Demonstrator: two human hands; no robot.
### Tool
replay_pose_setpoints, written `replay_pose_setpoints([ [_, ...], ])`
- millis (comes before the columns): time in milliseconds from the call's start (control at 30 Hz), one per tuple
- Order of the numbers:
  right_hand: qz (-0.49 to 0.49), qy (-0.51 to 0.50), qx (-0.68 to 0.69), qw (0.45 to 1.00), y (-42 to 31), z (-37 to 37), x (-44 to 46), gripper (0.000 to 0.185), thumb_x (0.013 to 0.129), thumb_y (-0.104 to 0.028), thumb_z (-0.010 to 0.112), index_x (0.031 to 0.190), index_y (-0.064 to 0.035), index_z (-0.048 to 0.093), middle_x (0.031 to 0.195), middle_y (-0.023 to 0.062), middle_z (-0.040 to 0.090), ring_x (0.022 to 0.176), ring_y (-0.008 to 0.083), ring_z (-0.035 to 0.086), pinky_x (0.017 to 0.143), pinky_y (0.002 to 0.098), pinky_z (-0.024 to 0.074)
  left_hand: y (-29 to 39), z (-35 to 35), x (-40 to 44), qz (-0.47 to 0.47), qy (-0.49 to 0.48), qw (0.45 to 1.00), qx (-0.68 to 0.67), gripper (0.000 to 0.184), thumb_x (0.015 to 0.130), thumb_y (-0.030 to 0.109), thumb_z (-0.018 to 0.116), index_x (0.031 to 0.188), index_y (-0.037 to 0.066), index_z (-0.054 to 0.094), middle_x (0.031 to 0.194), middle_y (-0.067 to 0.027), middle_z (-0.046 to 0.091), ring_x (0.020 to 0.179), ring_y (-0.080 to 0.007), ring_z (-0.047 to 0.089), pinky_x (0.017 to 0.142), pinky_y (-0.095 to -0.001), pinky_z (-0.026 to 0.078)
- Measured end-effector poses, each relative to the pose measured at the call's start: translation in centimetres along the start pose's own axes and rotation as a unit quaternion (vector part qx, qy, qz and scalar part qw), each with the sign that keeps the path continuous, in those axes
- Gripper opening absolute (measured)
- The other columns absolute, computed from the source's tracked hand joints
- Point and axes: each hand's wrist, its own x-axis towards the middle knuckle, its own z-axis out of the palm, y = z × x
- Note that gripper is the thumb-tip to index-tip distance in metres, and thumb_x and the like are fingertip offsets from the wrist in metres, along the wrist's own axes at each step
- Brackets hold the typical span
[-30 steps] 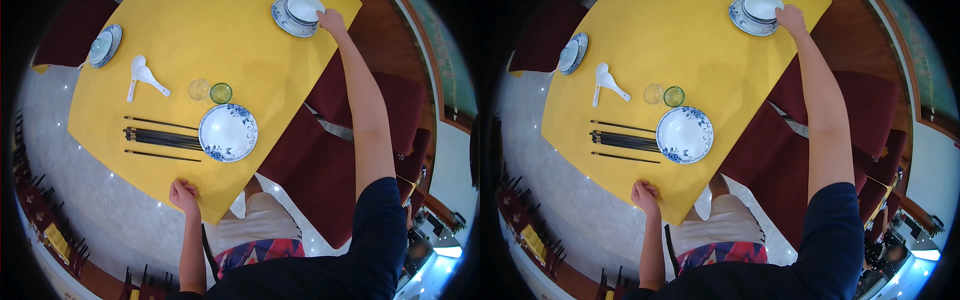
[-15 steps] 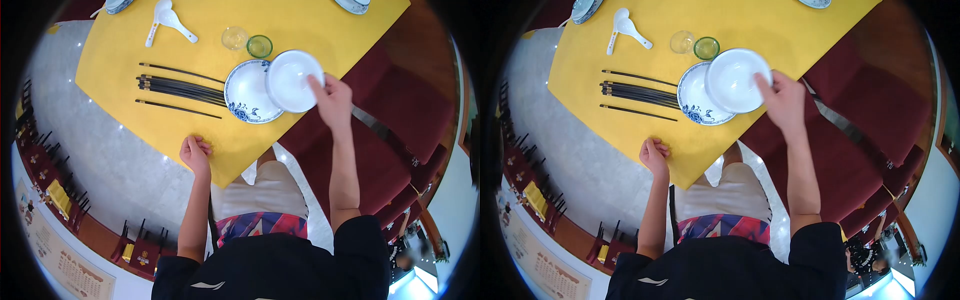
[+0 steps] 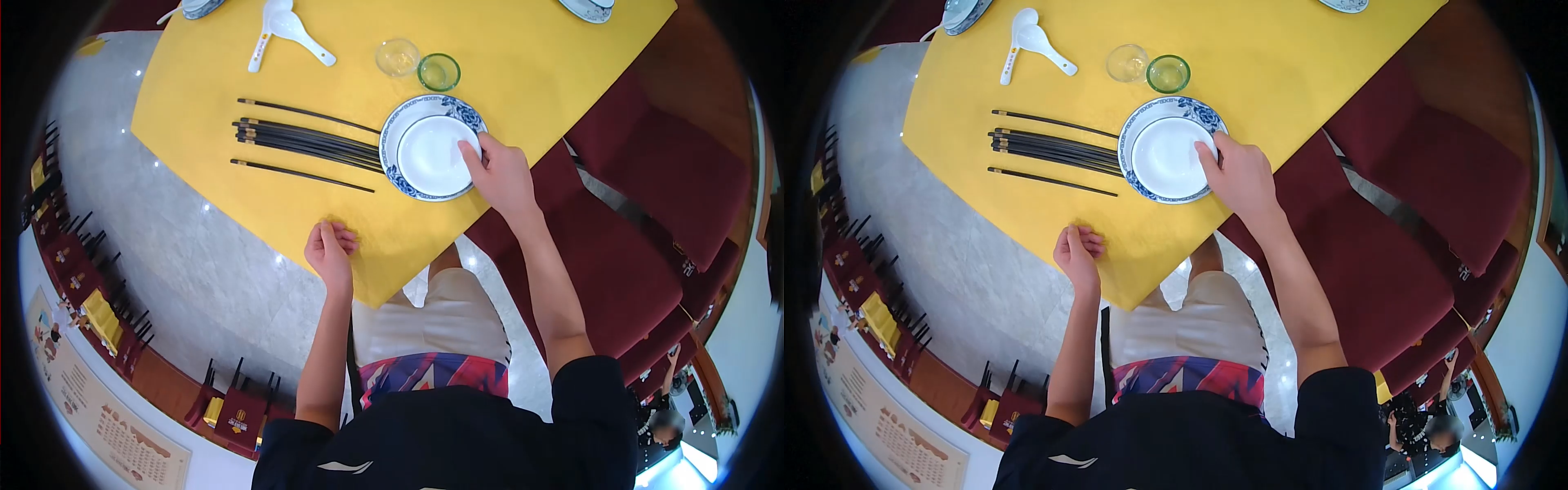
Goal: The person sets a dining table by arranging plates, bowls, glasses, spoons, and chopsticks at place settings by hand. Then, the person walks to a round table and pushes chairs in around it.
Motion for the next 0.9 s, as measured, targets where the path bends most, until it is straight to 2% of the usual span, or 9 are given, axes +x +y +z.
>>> replay_pose_setpoints([
  [100, -0.007, -0.005, -0.009, 1.000, -0.1, -0.2, 0.1, 0.035, 0.093, -0.032, 0.063, 0.076, -0.0023, 0.056, 0.056, 0.0162, 0.056, 0.053, 0.0364, 0.059, 0.052, 0.0440, 0.0462, 0.1, 1.1, -0.1, 0.082, -0.063, 0.994, 0.032, 0.028, 0.101, 0.016, 0.052, 0.081, -0.001, 0.061, 0.063, -0.0063, 0.061, 0.055, -0.0116, 0.057, 0.053, -0.0223, 0.047],
  [267, -0.008, -0.014, -0.042, 0.999, -0.2, -0.5, 0.5, 0.036, 0.094, -0.037, 0.062, 0.080, -0.0033, 0.061, 0.058, 0.0151, 0.060, 0.055, 0.0356, 0.061, 0.054, 0.0439, 0.0491, 5.1, 5.5, 0.5, 0.370, -0.126, 0.901, 0.187, 0.013, 0.095, 0.007, 0.058, 0.090, -0.003, 0.065, 0.076, -0.0087, 0.066, 0.061, -0.0134, 0.059, 0.058, -0.0256, 0.047],
  [333, -0.036, 0.024, -0.032, 0.999, -0.1, -0.5, 0.7, 0.035, 0.090, -0.036, 0.069, 0.080, -0.0036, 0.059, 0.052, 0.0101, 0.051, 0.045, 0.0293, 0.051, 0.047, 0.0387, 0.0398, 7.6, 8.5, 1.9, 0.393, -0.111, 0.896, 0.173, 0.009, 0.092, 0.006, 0.062, 0.098, -0.001, 0.066, 0.081, -0.0085, 0.067, 0.067, -0.0136, 0.061, 0.060, -0.0266, 0.048],
  [400, -0.013, 0.034, -0.061, 0.997, -1.6, -2.1, 1.5, 0.034, 0.087, -0.039, 0.070, 0.087, -0.0055, 0.062, 0.059, 0.0089, 0.056, 0.055, 0.0282, 0.058, 0.052, 0.0389, 0.0456, 9.8, 10.7, 3.8, 0.397, -0.113, 0.889, 0.199, 0.026, 0.087, 0.007, 0.068, 0.112, 0.002, 0.064, 0.093, -0.0107, 0.066, 0.077, -0.0189, 0.063, 0.066, -0.0309, 0.051],
  [467, 0.015, 0.042, -0.089, 0.995, -2.4, -2.9, 2.2, 0.036, 0.085, -0.042, 0.071, 0.094, -0.0074, 0.065, 0.066, 0.0078, 0.061, 0.064, 0.0271, 0.066, 0.057, 0.0392, 0.0514, 11.7, 11.9, 6.3, 0.472, -0.119, 0.810, 0.326, 0.053, 0.082, 0.010, 0.074, 0.131, 0.004, 0.054, 0.109, -0.0152, 0.062, 0.094, -0.0279, 0.063, 0.079, -0.0382, 0.052],
  [567, -0.123, 0.153, -0.047, 0.980, -2.8, -2.6, 5.3, 0.047, 0.079, -0.040, 0.075, 0.113, -0.0091, 0.062, 0.090, 0.0085, 0.064, 0.082, 0.0237, 0.067, 0.064, 0.0368, 0.0539, 13.8, 13.4, 9.0, 0.557, -0.102, 0.724, 0.394, 0.068, 0.083, 0.014, 0.074, 0.143, 0.006, 0.043, 0.125, -0.0173, 0.056, 0.113, -0.0340, 0.056, 0.092, -0.0415, 0.049],
  [633, -0.166, 0.143, -0.070, 0.973, -3.7, -2.0, 6.9, 0.057, 0.076, -0.035, 0.077, 0.124, -0.0112, 0.058, 0.111, 0.0116, 0.060, 0.096, 0.0259, 0.065, 0.071, 0.0380, 0.0552, 14.9, 14.3, 10.4, 0.533, -0.139, 0.729, 0.405, 0.073, 0.082, 0.016, 0.076, 0.145, 0.007, 0.040, 0.127, -0.0183, 0.054, 0.117, -0.0362, 0.054, 0.095, -0.0438, 0.048],
  [800, -0.156, 0.042, -0.112, 0.980, -4.8, -1.5, 8.8, 0.054, 0.075, -0.035, 0.077, 0.120, -0.0110, 0.060, 0.111, 0.0133, 0.060, 0.100, 0.0315, 0.063, 0.080, 0.0422, 0.0544, 15.6, 15.7, 12.2, 0.552, -0.199, 0.680, 0.440, 0.080, 0.071, 0.018, 0.083, 0.142, 0.013, 0.045, 0.124, -0.0184, 0.056, 0.113, -0.0373, 0.056, 0.094, -0.0438, 0.049],
  [900, -0.198, 0.072, -0.114, 0.971, -4.3, -1.8, 10.1, 0.049, 0.075, -0.036, 0.077, 0.112, -0.0077, 0.062, 0.102, 0.0130, 0.062, 0.093, 0.0323, 0.065, 0.076, 0.0419, 0.0544, 17.0, 16.3, 11.8, 0.516, -0.253, 0.697, 0.429, 0.060, 0.075, 0.018, 0.080, 0.129, 0.011, 0.055, 0.124, -0.0124, 0.058, 0.113, -0.0345, 0.057, 0.094, -0.0423, 0.050],
])
